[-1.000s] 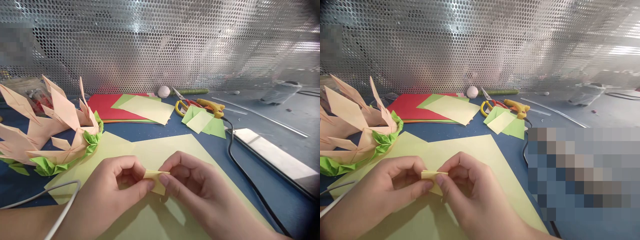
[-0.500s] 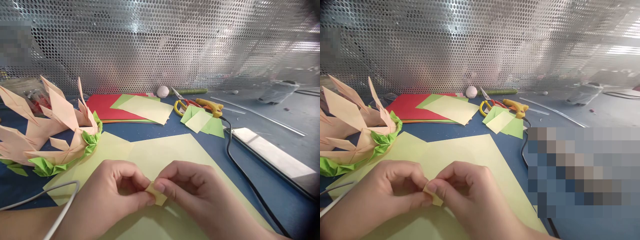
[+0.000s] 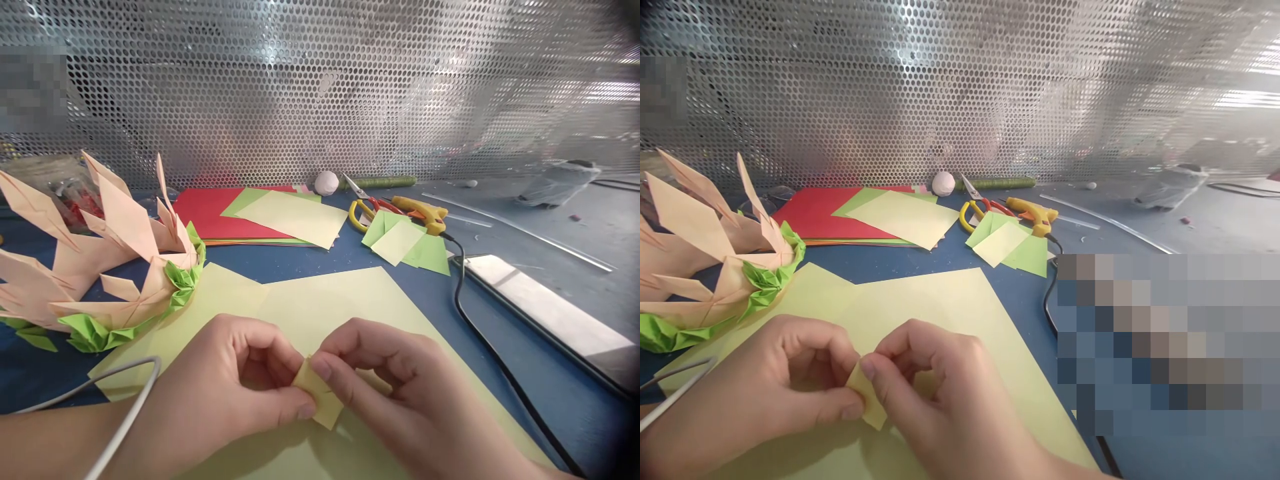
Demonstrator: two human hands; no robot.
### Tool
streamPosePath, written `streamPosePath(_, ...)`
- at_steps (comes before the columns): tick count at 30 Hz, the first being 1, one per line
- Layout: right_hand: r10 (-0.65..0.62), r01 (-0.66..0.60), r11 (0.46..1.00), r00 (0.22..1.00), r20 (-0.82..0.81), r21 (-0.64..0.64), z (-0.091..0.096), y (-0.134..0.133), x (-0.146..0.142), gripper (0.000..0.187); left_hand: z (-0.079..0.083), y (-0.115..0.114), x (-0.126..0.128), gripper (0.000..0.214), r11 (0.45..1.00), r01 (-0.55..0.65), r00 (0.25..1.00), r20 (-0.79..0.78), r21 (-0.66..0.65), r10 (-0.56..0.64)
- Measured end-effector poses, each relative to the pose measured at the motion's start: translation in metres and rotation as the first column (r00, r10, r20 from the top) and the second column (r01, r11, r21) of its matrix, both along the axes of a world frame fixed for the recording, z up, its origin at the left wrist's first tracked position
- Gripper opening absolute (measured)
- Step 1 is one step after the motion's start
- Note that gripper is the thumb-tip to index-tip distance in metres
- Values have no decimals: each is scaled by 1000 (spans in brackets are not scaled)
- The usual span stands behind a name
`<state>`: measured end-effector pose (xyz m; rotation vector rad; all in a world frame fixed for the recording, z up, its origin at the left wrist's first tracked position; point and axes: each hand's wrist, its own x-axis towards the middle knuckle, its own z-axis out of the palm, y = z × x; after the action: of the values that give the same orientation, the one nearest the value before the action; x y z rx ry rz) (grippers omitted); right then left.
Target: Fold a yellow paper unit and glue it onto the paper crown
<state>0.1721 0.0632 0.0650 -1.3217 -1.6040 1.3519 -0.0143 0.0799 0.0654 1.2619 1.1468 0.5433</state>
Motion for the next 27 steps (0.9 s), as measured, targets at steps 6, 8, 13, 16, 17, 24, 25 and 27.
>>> streamPosePath(6, 27, -41, 991, 994, 109, 129, -3, 1, 6, 22, 5, 3, -1, 14, 996, 75, 993, 91, -50, -70)
streamPosePath(8, 23, -39, 990, 993, 116, 138, -3, 2, 6, 21, 5, 5, -2, 7, 996, 76, 993, 96, -44, -71)
streamPosePath(13, 31, -36, 994, 998, 50, 107, -3, 4, 2, 21, 4, 6, 1, 8, 999, 4, 989, 148, -46, 3)
streamPosePath(16, 29, -30, 997, 999, 18, 70, -3, 2, 1, 21, 3, 3, 2, 8, 999, -16, 994, 110, -31, 19)
streamPosePath(17, 24, -26, 996, 999, 34, 81, -3, 2, 0, 20, 2, 2, 2, 8, 1000, -13, 996, 85, -25, 15)
streamPosePath(24, 30, -71, 963, 987, 161, 259, -3, -1, 4, 21, 1, -1, 0, 9, 998, 36, 996, 79, -42, -33)
streamPosePath(25, 39, -80, 961, 987, 157, 263, -3, -1, 5, 21, 1, -1, 1, 9, 998, 43, 995, 91, -50, -38)
streamPosePath(27, 77, -107, 966, 988, 131, 236, -3, 0, 6, 22, 0, 0, 1, 9, 998, 36, 992, 120, -57, -29)
